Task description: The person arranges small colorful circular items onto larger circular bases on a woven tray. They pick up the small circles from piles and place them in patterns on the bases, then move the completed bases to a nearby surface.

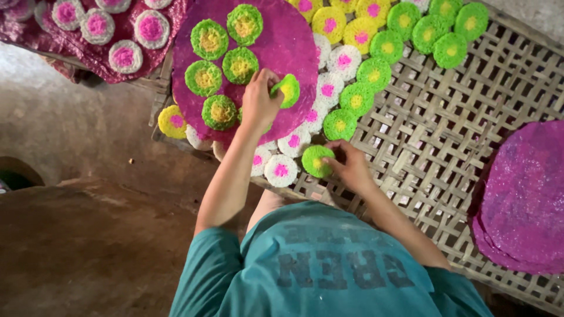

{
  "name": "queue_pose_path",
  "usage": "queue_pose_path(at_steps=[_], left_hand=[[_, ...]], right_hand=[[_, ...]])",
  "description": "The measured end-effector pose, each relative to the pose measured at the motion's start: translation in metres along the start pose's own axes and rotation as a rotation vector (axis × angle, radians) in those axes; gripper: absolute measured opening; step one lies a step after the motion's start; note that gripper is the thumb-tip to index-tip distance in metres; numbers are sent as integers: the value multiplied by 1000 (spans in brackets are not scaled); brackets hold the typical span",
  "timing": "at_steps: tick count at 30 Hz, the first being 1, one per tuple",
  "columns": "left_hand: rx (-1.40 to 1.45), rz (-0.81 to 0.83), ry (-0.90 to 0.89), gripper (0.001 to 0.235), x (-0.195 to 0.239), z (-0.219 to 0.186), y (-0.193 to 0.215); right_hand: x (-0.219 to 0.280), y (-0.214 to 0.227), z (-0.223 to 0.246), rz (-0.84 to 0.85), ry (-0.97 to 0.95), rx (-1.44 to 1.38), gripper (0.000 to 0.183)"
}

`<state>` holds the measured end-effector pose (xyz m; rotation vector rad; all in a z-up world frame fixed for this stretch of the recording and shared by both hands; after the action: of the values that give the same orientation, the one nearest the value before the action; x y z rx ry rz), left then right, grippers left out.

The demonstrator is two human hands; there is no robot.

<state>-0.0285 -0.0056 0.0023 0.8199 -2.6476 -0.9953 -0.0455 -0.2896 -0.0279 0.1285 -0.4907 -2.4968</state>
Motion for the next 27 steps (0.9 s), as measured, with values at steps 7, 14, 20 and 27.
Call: queue_pose_path(at_steps=[7,14,20,27], left_hand=[[6,10,-93,21,9,-6,-2],[85,315,-78,19,73,-52,-9],[189,321,-281,39,118,-65,28],[-360,47,-175,47,108,0,74]], right_hand=[[-5,-1,25,-164,128,266,29],[-10,-6,-5,-93,-265,-390,30],[23,-22,-28,172,-494,-702,30],[59,-49,-4,236,-257,-157,33]])
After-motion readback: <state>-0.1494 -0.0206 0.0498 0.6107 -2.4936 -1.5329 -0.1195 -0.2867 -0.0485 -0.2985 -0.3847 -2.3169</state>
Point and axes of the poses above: each hand's wrist, its own x-axis away from the middle knuckle, its own y-axis out of the back of the hand, z = x × y, the point moved 6 cm from there along -x, towards the middle knuckle, and after that the axes turned 6 degrees about -z, right-handed, at the moved point
